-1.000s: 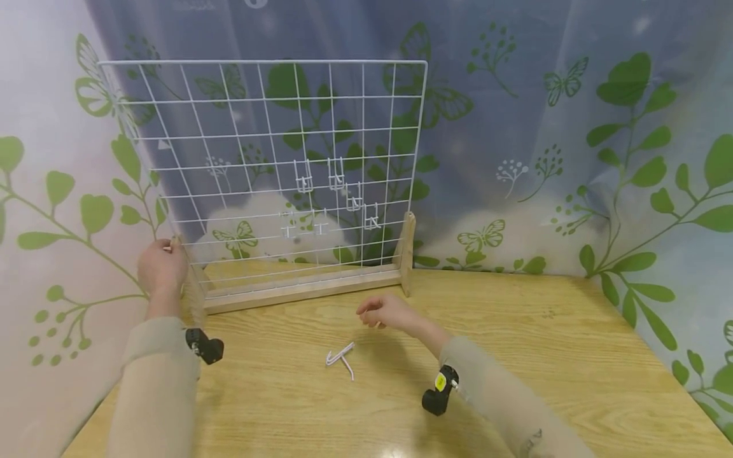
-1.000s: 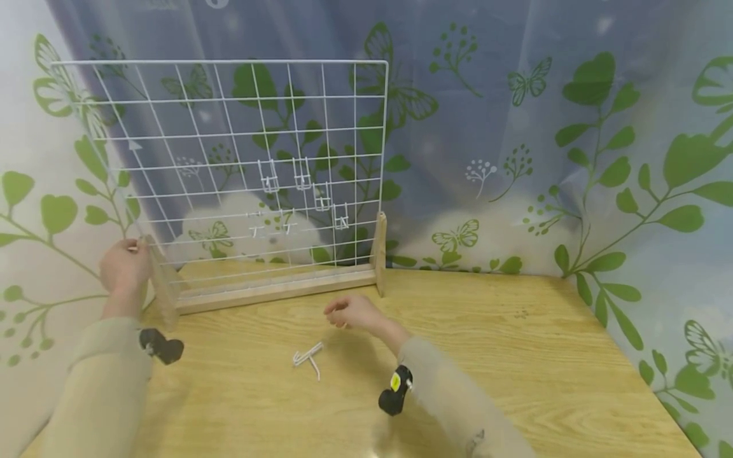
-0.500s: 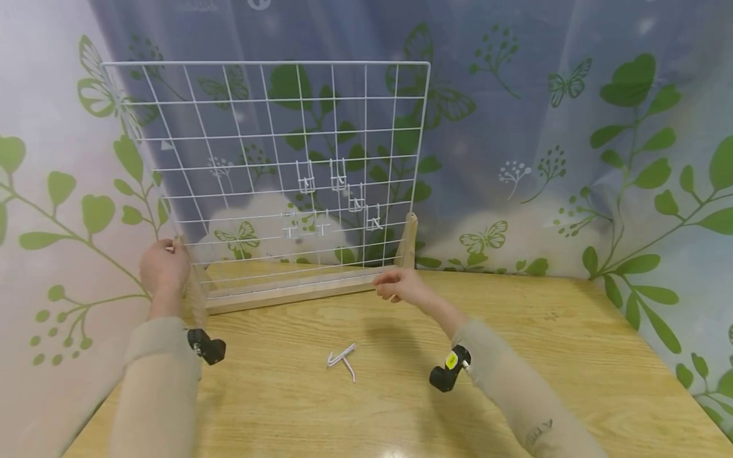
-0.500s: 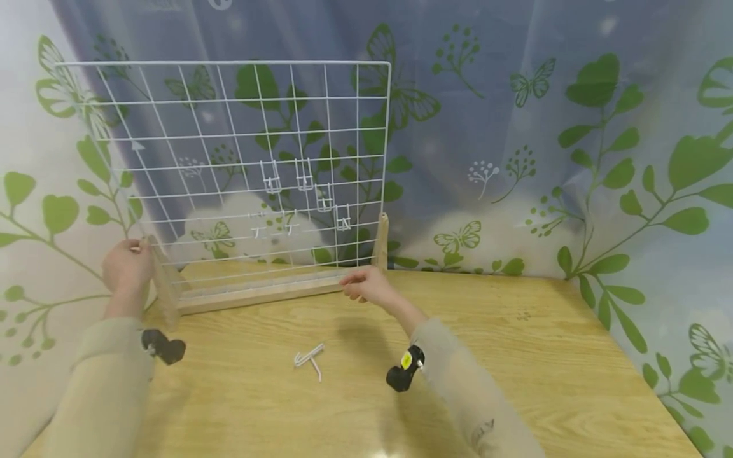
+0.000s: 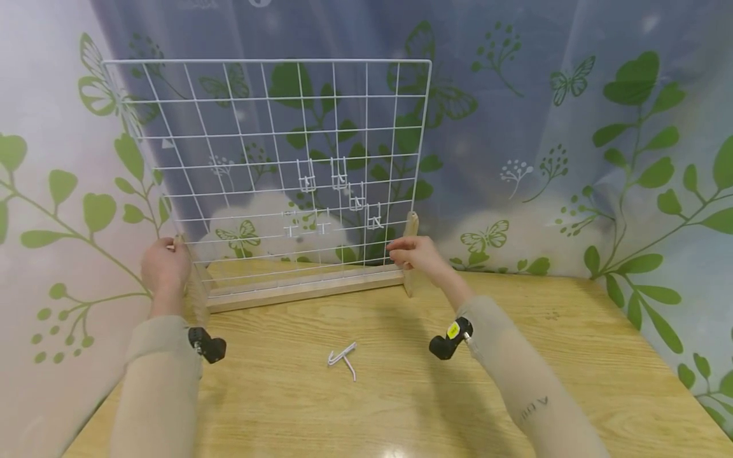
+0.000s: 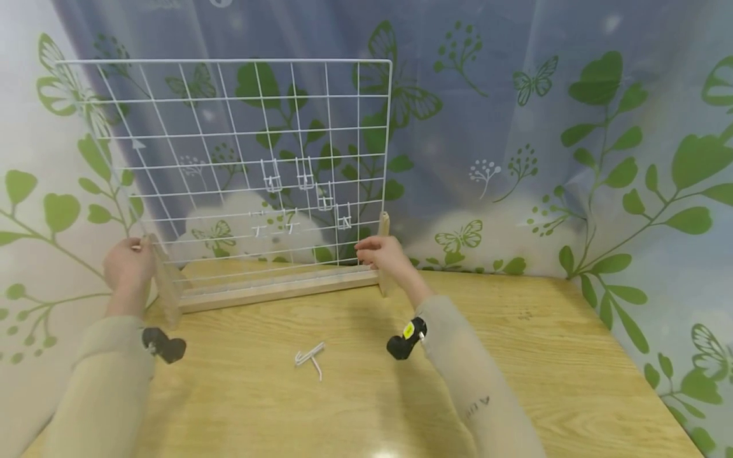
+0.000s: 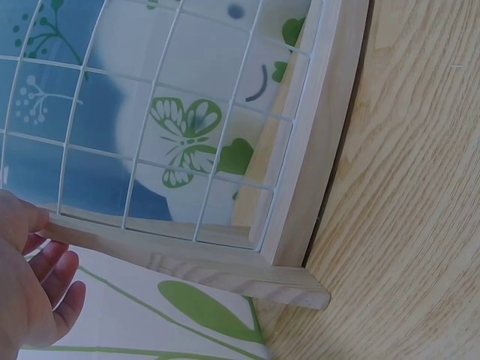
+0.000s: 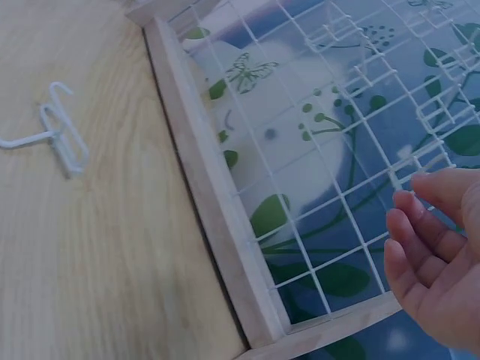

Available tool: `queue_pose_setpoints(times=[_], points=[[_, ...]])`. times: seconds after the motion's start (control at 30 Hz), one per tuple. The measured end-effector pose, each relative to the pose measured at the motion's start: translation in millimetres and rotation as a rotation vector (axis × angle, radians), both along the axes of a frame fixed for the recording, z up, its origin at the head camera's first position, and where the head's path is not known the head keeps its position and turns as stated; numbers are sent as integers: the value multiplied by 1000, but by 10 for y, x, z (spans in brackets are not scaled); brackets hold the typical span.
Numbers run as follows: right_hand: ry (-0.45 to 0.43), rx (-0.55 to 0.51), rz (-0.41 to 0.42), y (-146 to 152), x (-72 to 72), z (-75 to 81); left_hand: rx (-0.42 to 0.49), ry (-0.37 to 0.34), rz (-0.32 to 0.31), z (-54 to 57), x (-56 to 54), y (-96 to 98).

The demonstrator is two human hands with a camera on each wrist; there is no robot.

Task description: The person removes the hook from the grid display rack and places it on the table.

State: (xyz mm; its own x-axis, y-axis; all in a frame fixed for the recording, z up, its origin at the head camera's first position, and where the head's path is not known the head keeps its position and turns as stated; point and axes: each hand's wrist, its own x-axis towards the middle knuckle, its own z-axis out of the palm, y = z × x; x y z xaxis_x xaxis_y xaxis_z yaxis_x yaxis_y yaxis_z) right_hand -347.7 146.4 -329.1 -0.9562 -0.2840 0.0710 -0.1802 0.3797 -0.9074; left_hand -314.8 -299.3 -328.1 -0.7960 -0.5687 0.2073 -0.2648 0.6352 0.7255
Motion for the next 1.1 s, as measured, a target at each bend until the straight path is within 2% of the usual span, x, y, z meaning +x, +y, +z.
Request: queue_pose_setpoints(times=[0.2, 0.43, 0.67, 1.1], points=[[37, -55, -79, -23, -133, 208, -13, 2, -11, 33, -8, -13], [53, -64, -99, -85, -226, 356, -7, -12, -30, 58, -2, -9], [22, -83, -130, -201, -303, 351, 2, -26, -34, 33, 1, 9], [29, -19, -140, -360, -367, 334, 8, -37, -43, 28, 42, 12]])
